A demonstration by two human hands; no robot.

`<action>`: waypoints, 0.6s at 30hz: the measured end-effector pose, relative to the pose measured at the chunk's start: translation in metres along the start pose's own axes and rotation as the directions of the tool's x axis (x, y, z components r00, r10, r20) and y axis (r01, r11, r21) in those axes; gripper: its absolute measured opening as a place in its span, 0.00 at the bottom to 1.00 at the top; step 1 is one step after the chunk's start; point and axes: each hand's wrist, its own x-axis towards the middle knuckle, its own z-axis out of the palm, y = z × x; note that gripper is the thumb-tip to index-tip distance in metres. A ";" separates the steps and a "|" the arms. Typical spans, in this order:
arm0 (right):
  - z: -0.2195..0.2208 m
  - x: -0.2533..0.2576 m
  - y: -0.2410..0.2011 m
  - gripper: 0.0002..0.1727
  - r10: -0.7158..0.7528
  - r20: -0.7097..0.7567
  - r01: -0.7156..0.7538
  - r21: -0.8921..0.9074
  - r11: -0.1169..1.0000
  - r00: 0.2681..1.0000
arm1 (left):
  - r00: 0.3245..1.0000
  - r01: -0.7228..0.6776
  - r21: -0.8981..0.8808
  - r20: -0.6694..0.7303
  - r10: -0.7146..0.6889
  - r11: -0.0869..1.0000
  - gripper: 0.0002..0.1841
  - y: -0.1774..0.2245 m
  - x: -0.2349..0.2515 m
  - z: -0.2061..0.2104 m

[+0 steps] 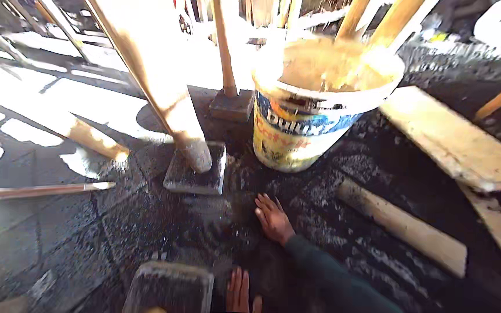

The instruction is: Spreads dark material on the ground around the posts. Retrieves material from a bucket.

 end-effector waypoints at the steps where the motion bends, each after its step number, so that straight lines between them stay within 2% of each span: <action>1: 0.006 -0.004 -0.010 0.32 -0.067 0.069 0.066 0.010 0.998 0.995 | 0.999 -0.010 0.010 -0.045 0.011 1.000 0.34 0.000 -0.001 0.001; 4: 0.021 -0.035 -0.029 0.28 -0.287 0.160 0.275 0.093 0.957 0.944 | 0.989 0.002 -0.012 -0.146 -0.003 1.000 0.35 0.000 -0.002 0.005; 7: 0.021 -0.077 -0.041 0.25 -0.360 0.189 0.320 0.210 0.924 0.914 | 0.968 0.068 -0.081 -0.235 -0.085 0.994 0.35 0.003 0.006 -0.005; 9: 0.003 -0.101 -0.041 0.26 -0.281 0.119 0.242 0.266 0.933 0.952 | 0.956 0.116 -0.108 -0.257 -0.140 0.987 0.34 0.009 0.024 -0.013; 11: -0.020 -0.120 -0.030 0.29 -0.055 -0.057 0.068 0.254 0.965 0.997 | 0.956 0.154 -0.104 -0.235 -0.175 0.983 0.34 0.009 0.045 -0.019; 13: -0.028 -0.133 -0.008 0.34 0.171 -0.200 -0.131 0.199 0.971 0.965 | 0.969 0.171 -0.068 -0.171 -0.181 0.983 0.35 0.004 0.065 -0.018; 14: -0.023 -0.141 0.001 0.37 0.224 -0.210 -0.195 0.151 0.969 0.952 | 0.976 0.173 -0.046 -0.126 -0.177 0.984 0.34 0.002 0.071 -0.014; 16: 0.000 -0.159 -0.004 0.41 0.189 -0.130 -0.186 0.031 0.982 0.973 | 0.991 0.123 -0.010 -0.047 -0.123 0.992 0.33 0.000 0.076 -0.003; 17: 0.011 -0.168 -0.019 0.41 0.154 -0.080 -0.151 0.042 0.988 0.985 | 0.997 0.076 -0.011 -0.030 -0.076 0.997 0.33 0.001 0.074 0.003; 18: 0.020 -0.176 -0.036 0.40 0.133 -0.043 -0.126 0.131 0.983 0.990 | 0.999 0.032 -0.038 -0.016 -0.033 0.999 0.32 0.005 0.071 0.007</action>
